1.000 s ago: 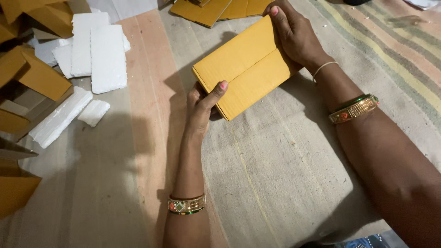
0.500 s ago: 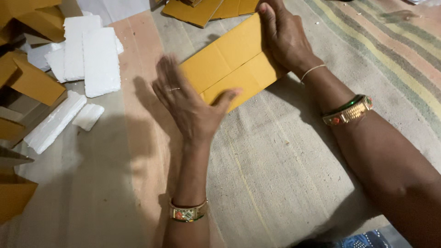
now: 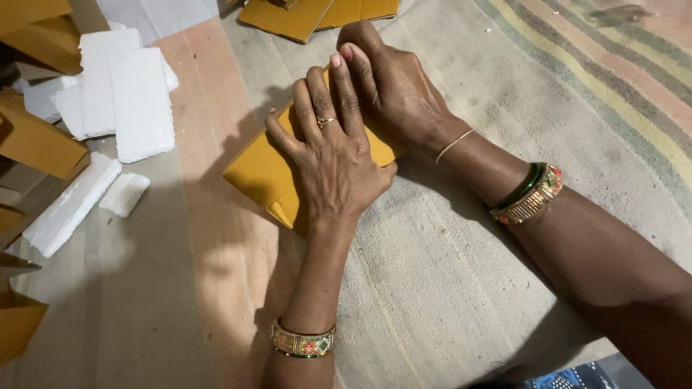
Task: The person folds a yellow cardboard box on a mat, pressing the flaps and creases closed with both hands. They later reopen the folded box, adjust its flaps, and press the sides and top closed again.
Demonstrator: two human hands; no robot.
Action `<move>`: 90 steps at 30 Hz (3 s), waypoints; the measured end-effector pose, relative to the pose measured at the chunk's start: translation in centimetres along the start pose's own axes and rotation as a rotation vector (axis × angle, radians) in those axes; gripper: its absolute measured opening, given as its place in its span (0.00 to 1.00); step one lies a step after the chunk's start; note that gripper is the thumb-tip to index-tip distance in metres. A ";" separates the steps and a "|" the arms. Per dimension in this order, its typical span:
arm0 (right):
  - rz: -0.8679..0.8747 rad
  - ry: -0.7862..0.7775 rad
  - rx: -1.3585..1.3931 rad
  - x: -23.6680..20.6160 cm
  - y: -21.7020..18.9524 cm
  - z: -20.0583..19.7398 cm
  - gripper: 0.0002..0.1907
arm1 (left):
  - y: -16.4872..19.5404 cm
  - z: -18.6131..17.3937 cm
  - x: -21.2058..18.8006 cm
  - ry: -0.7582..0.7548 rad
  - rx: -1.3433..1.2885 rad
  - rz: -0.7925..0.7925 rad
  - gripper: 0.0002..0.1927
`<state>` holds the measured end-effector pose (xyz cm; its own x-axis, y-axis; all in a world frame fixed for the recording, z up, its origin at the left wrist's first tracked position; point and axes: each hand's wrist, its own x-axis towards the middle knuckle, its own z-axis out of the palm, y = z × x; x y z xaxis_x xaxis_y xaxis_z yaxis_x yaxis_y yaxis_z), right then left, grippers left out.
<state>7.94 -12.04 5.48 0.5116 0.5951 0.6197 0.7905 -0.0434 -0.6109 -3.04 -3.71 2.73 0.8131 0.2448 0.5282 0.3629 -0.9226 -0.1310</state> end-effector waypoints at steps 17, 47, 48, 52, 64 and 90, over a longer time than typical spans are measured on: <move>0.212 -0.045 0.010 0.6 2.4 0.0 0.23 | -3.8 -1.0 -1.3 -0.026 -0.132 -0.043 0.72; -0.346 -0.822 0.781 2.2 -21.3 15.3 0.43 | -11.9 7.1 -3.7 0.038 -0.934 -0.651 0.44; -0.288 -0.752 0.766 2.9 -19.7 13.4 0.44 | -11.9 7.3 -3.4 0.020 -0.955 -0.672 0.43; 0.016 -0.494 0.646 4.1 -8.7 5.8 0.48 | -12.0 8.9 -2.2 -0.089 -1.009 -0.725 0.39; 0.882 0.425 1.197 1.9 13.4 1.1 0.12 | -11.7 9.5 -2.2 0.040 -1.008 -0.722 0.30; 0.669 0.147 0.964 21.7 11.6 16.5 0.13 | -8.2 6.8 -1.7 -0.150 -1.302 -0.661 0.20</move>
<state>22.70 13.57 3.70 0.8107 0.5835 0.0480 -0.1975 0.3497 -0.9158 -4.28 5.46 -2.76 0.7339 0.6733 0.0892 0.0883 -0.2248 0.9704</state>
